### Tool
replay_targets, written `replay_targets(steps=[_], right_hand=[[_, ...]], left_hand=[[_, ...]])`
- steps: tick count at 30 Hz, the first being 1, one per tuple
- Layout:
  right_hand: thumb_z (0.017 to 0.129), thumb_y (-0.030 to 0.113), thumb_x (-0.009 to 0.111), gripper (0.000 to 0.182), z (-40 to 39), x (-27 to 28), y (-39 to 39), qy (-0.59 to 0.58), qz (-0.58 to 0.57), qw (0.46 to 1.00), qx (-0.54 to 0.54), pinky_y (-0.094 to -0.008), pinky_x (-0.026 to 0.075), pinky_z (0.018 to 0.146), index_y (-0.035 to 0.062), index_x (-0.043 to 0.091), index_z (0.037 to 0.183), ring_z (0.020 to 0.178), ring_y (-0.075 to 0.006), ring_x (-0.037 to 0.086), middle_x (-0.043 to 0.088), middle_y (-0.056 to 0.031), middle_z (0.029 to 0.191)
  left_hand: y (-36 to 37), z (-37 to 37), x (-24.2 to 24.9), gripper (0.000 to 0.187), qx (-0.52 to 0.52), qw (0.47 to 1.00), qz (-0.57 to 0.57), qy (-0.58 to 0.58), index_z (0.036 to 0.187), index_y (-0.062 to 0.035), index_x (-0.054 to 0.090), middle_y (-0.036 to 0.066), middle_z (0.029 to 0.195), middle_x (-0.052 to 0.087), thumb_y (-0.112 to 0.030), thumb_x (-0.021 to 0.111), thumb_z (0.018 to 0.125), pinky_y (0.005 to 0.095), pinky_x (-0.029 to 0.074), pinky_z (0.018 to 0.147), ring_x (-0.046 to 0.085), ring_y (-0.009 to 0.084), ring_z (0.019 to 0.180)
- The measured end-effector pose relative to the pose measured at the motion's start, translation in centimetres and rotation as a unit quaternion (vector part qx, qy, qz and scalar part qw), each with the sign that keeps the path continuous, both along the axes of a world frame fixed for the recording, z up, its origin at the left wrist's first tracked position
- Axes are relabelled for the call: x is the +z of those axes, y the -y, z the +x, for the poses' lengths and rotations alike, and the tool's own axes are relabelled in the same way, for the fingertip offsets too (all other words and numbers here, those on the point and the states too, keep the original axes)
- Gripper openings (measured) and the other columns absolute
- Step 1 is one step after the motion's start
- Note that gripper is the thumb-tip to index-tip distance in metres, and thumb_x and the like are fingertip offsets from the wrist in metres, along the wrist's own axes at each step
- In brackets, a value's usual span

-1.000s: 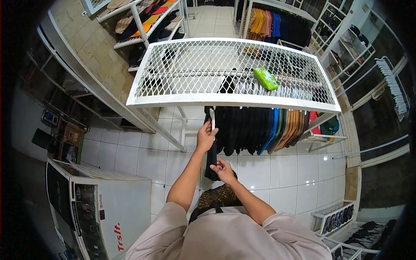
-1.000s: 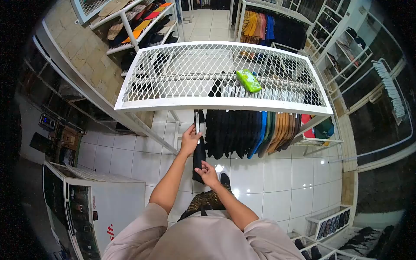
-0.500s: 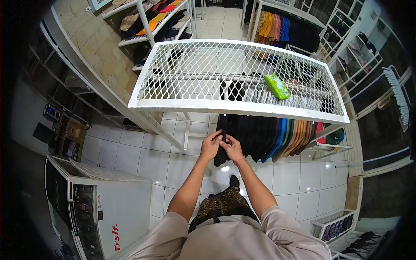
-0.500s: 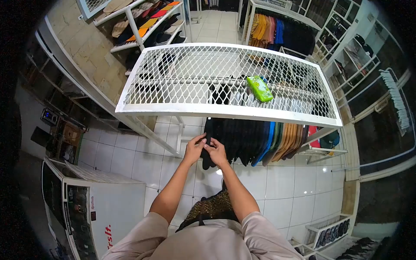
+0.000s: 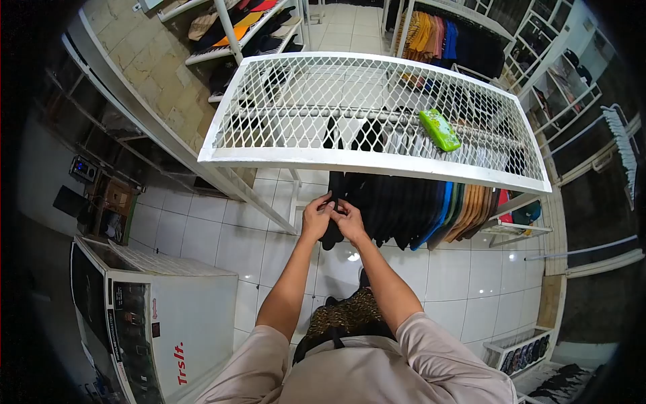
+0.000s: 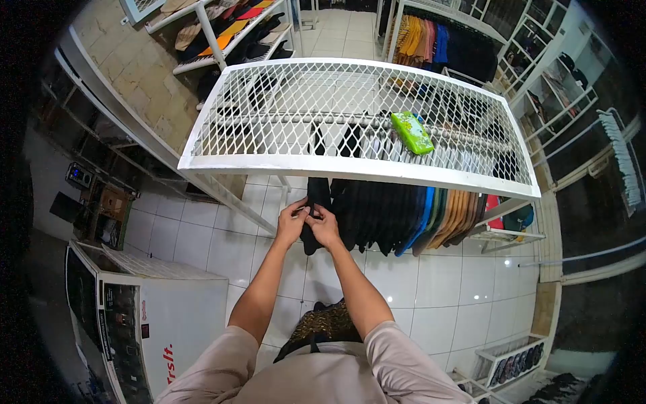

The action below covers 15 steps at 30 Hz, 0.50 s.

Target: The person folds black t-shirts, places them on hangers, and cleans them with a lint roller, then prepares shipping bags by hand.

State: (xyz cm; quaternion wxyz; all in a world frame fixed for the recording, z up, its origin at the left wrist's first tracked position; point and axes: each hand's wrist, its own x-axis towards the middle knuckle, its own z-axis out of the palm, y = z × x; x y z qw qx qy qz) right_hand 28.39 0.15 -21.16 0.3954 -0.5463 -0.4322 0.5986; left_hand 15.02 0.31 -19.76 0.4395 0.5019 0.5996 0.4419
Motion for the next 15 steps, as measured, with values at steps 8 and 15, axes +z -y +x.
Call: replay_targets(steps=[8, 15], right_hand=[[0.089, 0.013, 0.079, 0.062, 0.9, -0.2, 0.8, 0.071, 0.022, 0.997, 0.024, -0.0276, 0.053, 0.091, -0.0033, 0.054, 0.144, 0.112, -0.0150, 0.063, 0.068, -0.0121, 0.127], [0.088, 0.010, 0.068, 0.043, 5.5, 3.3, 4.1, 0.402, 0.253, 0.855, -0.209, -0.0449, 0.048, 0.098, 0.0066, 0.065, 0.131, 0.112, -0.0386, 0.058, 0.058, -0.0181, 0.117]], left_hand=[[-1.5, 0.6, -3.0, 0.062, -0.054, 0.998, 0.014, 0.034, 0.153, -0.0057, 0.047, 0.018, 0.122, 0.070, -0.004, 0.067, 0.095, 0.0323, 0.055, 0.093, 0.070, 0.0220, 0.107], [-1.5, 3.3, -3.0, 0.069, -0.042, 0.998, 0.039, 0.026, 0.156, -0.0078, 0.043, 0.018, 0.120, 0.070, 0.002, 0.067, 0.093, 0.0296, 0.055, 0.089, 0.070, 0.0192, 0.102]])
